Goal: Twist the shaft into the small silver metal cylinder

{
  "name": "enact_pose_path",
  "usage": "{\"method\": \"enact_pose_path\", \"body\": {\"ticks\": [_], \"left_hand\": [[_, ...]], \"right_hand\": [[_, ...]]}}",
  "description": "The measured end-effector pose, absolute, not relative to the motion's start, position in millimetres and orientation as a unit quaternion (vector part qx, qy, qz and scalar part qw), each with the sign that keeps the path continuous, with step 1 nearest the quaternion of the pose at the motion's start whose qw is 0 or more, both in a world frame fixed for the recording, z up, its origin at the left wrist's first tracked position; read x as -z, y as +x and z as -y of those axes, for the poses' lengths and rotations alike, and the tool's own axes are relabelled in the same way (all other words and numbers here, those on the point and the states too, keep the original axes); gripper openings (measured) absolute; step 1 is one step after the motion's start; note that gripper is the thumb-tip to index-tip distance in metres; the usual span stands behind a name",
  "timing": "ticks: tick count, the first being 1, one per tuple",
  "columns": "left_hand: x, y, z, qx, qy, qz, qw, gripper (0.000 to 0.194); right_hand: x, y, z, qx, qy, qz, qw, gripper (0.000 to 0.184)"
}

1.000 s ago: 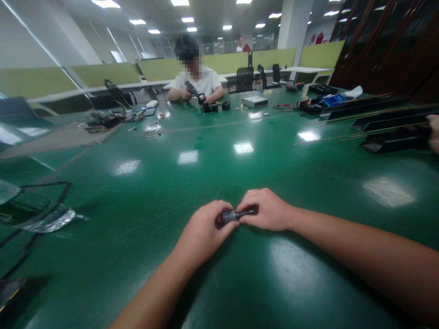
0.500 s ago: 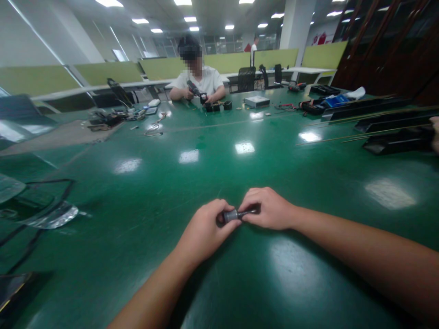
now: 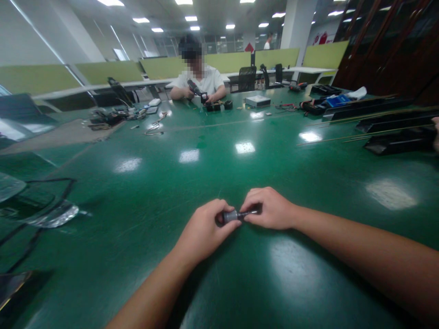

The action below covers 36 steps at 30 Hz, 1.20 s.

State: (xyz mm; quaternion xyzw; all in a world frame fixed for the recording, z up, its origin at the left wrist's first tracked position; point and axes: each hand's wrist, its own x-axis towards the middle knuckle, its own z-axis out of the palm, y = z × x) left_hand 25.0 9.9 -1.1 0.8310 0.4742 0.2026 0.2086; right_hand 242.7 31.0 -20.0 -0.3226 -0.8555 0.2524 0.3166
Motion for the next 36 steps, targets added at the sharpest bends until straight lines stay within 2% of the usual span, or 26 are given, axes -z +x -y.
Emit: {"method": "enact_pose_path", "body": {"ticks": [36], "left_hand": [[-4.2,16.9,-10.6,-0.197,0.837,-0.470,0.200,0.018]], "right_hand": [[17.9,251.0,-33.2,-0.236,-0.333,0.865,0.292,0.009]]}}
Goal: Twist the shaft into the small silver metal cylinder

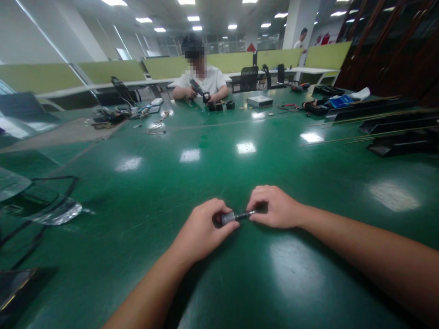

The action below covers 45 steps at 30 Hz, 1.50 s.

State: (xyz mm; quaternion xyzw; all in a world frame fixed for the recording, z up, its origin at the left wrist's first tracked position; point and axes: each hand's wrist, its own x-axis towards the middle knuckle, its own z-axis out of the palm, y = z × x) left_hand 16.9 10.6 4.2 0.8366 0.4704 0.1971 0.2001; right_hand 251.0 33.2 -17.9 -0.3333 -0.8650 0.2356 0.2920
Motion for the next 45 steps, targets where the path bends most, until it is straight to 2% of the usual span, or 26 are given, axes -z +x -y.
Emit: {"method": "enact_pose_path", "body": {"ticks": [17,22,45], "left_hand": [[-8,11,-12,-0.183,0.837,-0.472,0.206,0.019],[-9,12,-11,-0.184,0.834,-0.478,0.204,0.020],[-6,14,-12,-0.190,0.832,-0.477,0.211,0.019]], "right_hand": [[18,258,-40,-0.227,-0.339,0.867,0.285,0.009],[20,269,-50,-0.257,-0.369,0.851,0.271,0.009],[20,249,-43,-0.269,-0.330,0.860,0.280,0.009]]}}
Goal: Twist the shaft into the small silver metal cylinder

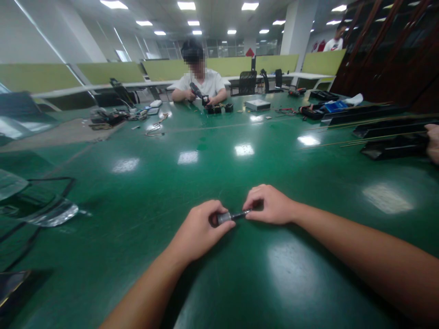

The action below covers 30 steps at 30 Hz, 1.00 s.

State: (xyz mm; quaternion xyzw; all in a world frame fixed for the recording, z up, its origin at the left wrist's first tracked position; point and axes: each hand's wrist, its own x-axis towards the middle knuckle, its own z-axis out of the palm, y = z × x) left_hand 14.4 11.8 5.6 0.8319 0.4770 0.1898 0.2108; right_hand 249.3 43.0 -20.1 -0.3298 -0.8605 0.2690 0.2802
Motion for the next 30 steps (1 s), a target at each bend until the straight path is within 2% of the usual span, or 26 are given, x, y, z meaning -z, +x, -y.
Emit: {"method": "enact_pose_path", "body": {"ticks": [3,7,10,19,30], "left_hand": [[-5,20,-9,-0.196,0.835,-0.459,0.233,0.016],[-3,26,-6,-0.202,0.841,-0.444,0.235,0.024],[-1,27,-6,-0.201,0.840,-0.453,0.223,0.026],[3,27,-7,-0.210,0.847,-0.444,0.206,0.013],[1,28,-9,-0.201,0.838,-0.459,0.216,0.013]], "right_hand": [[21,239,-35,-0.239,-0.330,0.867,0.288,0.012],[23,235,-30,-0.200,-0.333,0.871,0.300,0.011],[24,237,-31,-0.199,-0.330,0.872,0.303,0.010],[23,237,-31,-0.212,-0.323,0.869,0.310,0.010],[22,239,-31,-0.225,-0.322,0.868,0.303,0.010]]}}
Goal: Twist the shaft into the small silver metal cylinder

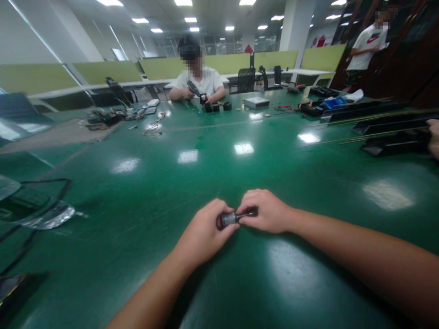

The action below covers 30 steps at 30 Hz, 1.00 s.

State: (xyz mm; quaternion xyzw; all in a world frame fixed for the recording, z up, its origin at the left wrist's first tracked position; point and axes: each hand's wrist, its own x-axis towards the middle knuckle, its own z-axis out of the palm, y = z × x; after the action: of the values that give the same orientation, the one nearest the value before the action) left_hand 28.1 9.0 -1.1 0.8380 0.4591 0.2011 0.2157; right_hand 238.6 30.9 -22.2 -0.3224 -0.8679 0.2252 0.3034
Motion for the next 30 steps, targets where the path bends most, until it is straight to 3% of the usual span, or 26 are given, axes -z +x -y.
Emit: {"method": "enact_pose_path", "body": {"ticks": [30], "left_hand": [[-4.6,21.3,-8.8,-0.191,0.837,-0.471,0.204,0.015]], "right_hand": [[18.7,242.6,-29.2,-0.225,-0.340,0.866,0.291,0.013]]}}
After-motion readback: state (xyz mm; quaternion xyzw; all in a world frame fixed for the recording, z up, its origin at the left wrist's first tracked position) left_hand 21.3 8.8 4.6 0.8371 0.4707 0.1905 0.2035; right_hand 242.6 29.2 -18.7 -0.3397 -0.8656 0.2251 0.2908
